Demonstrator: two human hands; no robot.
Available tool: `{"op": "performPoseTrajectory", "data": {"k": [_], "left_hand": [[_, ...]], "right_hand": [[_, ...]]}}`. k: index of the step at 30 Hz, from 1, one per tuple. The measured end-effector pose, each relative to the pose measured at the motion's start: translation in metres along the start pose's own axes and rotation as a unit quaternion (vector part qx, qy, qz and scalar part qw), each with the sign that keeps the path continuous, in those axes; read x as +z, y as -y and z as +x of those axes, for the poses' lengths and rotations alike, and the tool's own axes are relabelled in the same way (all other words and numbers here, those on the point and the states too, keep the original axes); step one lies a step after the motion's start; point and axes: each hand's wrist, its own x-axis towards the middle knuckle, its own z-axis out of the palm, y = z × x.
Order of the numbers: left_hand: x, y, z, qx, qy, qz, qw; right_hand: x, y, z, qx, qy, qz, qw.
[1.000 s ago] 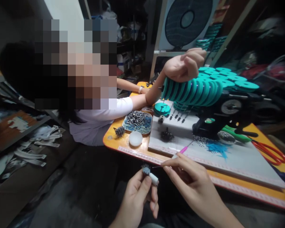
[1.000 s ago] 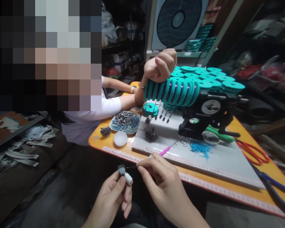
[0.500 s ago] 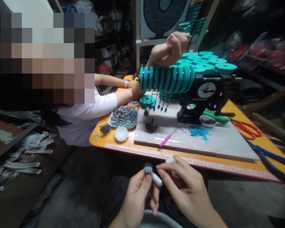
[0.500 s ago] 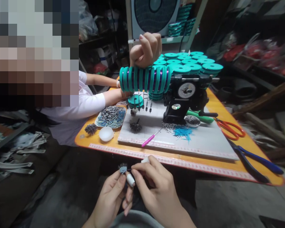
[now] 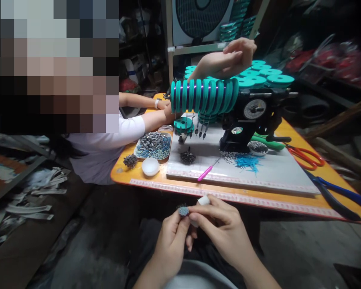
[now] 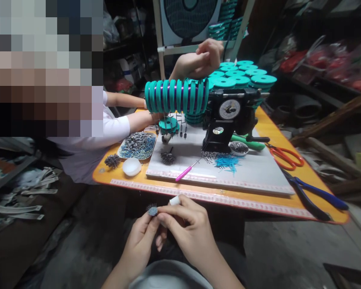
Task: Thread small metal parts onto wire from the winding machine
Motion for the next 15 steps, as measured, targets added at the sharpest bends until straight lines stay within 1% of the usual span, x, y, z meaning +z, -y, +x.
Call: {"op": "performPoseTrajectory", "data": {"k": [3,5,8,11,13,15], "left_hand": [[-0.0053,-0.0020,-0.0025,0.036,0.006,0.095,0.995],[-0.0060,-0.0022,-0.0040,0.041,0.000,0.116,0.992],[-0.0025,0.0000,-0.0066,0.025,-0.035,0.063,0.997],[0.0016,0.0025,-0.0086,0.038,-0.067,0.008,0.997],[0.0022,0.0034,-0.0087,0.042,-0.058,0.002,0.997],[0.0013,0.0040,-0.0077,0.028,-0.035,-0.001,0.999]], "right_hand": [[0.0028,-0.0004,0.0000,0.004,0.014,0.005,1.000],[0.0046,0.0004,-0.0004,0.005,0.017,-0.003,1.000],[0.0081,0.0020,-0.0024,-0.003,0.009,-0.024,1.000],[0.0105,0.0020,-0.0046,-0.005,-0.004,-0.022,1.000],[0.0103,0.0009,-0.0050,-0.008,-0.024,-0.012,1.000],[0.0093,-0.0004,-0.0046,-0.017,-0.044,0.001,0.999]]}}
